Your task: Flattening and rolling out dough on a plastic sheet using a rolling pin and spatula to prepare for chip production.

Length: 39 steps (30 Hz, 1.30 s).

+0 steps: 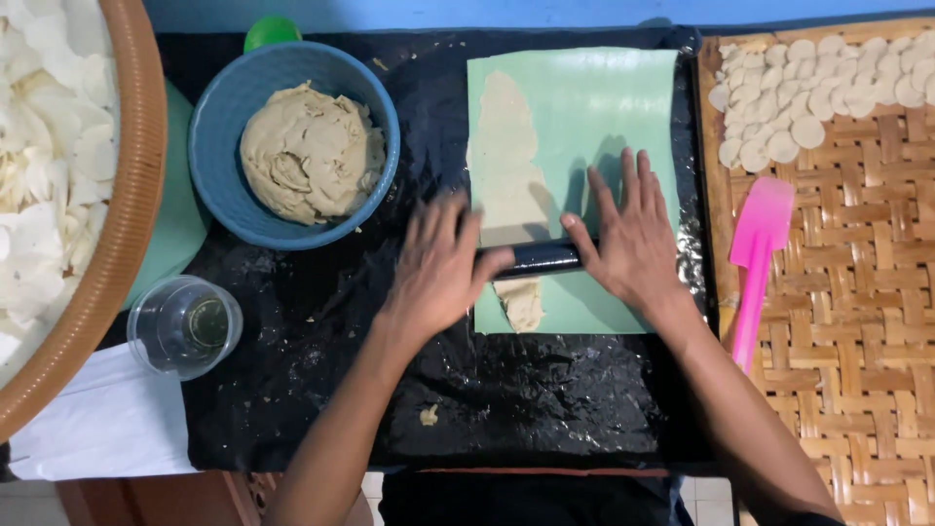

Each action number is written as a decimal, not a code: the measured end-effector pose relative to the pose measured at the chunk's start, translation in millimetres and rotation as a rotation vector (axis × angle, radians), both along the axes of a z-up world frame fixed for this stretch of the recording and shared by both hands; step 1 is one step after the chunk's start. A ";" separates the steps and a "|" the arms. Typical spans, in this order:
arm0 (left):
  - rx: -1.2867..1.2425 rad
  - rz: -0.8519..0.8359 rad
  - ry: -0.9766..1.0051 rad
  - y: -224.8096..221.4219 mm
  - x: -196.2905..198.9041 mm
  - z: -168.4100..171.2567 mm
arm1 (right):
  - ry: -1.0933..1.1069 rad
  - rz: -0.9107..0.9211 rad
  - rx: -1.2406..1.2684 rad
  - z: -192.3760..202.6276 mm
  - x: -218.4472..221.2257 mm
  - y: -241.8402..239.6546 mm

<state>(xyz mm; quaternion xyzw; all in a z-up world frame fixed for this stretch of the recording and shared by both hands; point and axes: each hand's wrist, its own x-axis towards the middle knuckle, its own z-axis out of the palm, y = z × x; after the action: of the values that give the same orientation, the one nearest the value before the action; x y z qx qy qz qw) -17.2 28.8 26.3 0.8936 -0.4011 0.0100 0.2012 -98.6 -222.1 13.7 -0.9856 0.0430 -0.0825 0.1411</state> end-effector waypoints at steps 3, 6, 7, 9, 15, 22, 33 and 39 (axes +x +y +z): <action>-0.011 0.090 -0.018 -11.3 32.8 -18.4 | 0.105 -0.064 0.002 -7.8 26.9 -8.9; -0.056 0.168 0.025 -24.9 49.7 -17.7 | 0.113 -0.123 0.044 5.5 37.5 -6.2; -0.049 0.171 0.038 -22.9 44.0 -21.1 | 0.127 -0.121 0.050 2.3 28.0 -3.6; -0.013 0.168 0.023 -19.6 41.1 -25.3 | 0.091 -0.118 0.017 -1.5 17.1 1.0; 0.109 0.142 -0.059 6.5 -36.1 -21.3 | 0.025 -0.158 -0.065 -21.3 -56.0 30.2; 0.071 0.118 0.020 31.5 -91.1 -32.8 | 0.004 -0.162 -0.147 -48.5 -114.4 52.3; -0.055 0.114 0.079 15.0 -49.1 0.1 | 0.017 -0.111 -0.020 7.7 -79.4 37.1; -0.017 0.235 -0.038 -17.0 17.3 -13.3 | 0.009 -0.090 -0.012 -5.4 -4.8 6.4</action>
<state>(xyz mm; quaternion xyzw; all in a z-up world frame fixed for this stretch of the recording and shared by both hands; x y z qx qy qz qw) 0.1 11.8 13.0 0.9324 -0.2971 0.0538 0.1987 -103.4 -215.7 8.3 -0.9838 0.0877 -0.0846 0.1312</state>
